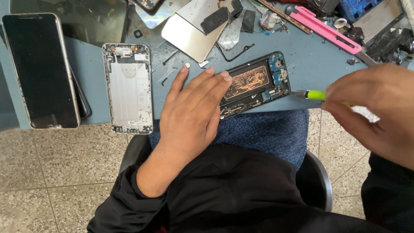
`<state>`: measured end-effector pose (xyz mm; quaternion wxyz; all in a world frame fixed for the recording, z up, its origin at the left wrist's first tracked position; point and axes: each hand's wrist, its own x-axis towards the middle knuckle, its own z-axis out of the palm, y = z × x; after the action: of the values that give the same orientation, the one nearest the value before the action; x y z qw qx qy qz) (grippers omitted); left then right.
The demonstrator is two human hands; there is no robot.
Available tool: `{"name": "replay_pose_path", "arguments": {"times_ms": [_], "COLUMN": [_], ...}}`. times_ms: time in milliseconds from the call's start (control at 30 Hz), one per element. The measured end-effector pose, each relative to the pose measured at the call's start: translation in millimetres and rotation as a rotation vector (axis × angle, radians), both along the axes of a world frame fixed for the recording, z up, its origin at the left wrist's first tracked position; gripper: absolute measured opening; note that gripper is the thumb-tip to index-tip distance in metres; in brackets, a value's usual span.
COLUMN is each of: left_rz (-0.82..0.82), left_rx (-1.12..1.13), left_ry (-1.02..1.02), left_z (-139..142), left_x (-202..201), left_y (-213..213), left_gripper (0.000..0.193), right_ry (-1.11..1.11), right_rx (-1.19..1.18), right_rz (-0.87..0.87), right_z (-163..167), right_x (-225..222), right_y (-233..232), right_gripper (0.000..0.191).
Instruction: The person pries open the back of a smartphone on a workbench, using a green-handled pry tool to work along the edge of the phone body while holding it steady with the other hand. They continue prying and lifting the back cover away from the frame, with other disassembled phones and tools scattered on the bench.
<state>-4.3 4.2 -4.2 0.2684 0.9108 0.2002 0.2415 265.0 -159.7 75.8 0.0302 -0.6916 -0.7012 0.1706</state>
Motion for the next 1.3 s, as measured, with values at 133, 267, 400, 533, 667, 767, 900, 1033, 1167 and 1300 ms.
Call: {"name": "replay_pose_path", "arguments": {"times_ms": [133,267,400,533,667,767,900,1033,1167,1300], "left_rz": [0.002,-0.001,0.004,0.001,-0.001,0.0,0.0,0.007,0.003,0.008], "left_rx": [0.002,0.004,0.001,0.007,0.004,0.0,0.003,0.002,0.002,0.0], "left_ry": [0.004,-0.002,-0.006,-0.011,-0.01,-0.014,-0.007,-0.005,-0.001,-0.007], "left_z": [0,0,0,-1,0,0,0,0,0,0], "left_x": [-1,-1,-1,-1,-1,-1,0,0,0,0], "left_y": [0,0,-1,0,0,0,0,0,0,0], "left_gripper": [0.05,0.05,0.049,0.049,0.05,0.049,0.049,0.049,0.049,0.048], "right_ry": [-0.075,-0.118,0.028,-0.089,-0.119,0.062,-0.001,-0.183,-0.021,0.009], "right_rx": [-0.093,-0.353,0.068,-0.194,-0.341,0.188,-0.043,-0.429,0.012,0.073], "right_rz": [-0.065,-0.366,-0.036,-0.152,-0.176,0.037,-0.15,-0.2,0.036,0.051], "right_z": [2,-2,0,-1,-5,-3,-6,-10,-10,-11], "right_x": [1,1,-4,1,9,5,7,16,15,17], "right_y": [-5,-4,-10,-7,-7,-17,-20,-17,-24,-29], "right_gripper": [0.042,0.037,0.025,0.041,0.025,0.02,0.048,0.021,0.019,0.026]}}
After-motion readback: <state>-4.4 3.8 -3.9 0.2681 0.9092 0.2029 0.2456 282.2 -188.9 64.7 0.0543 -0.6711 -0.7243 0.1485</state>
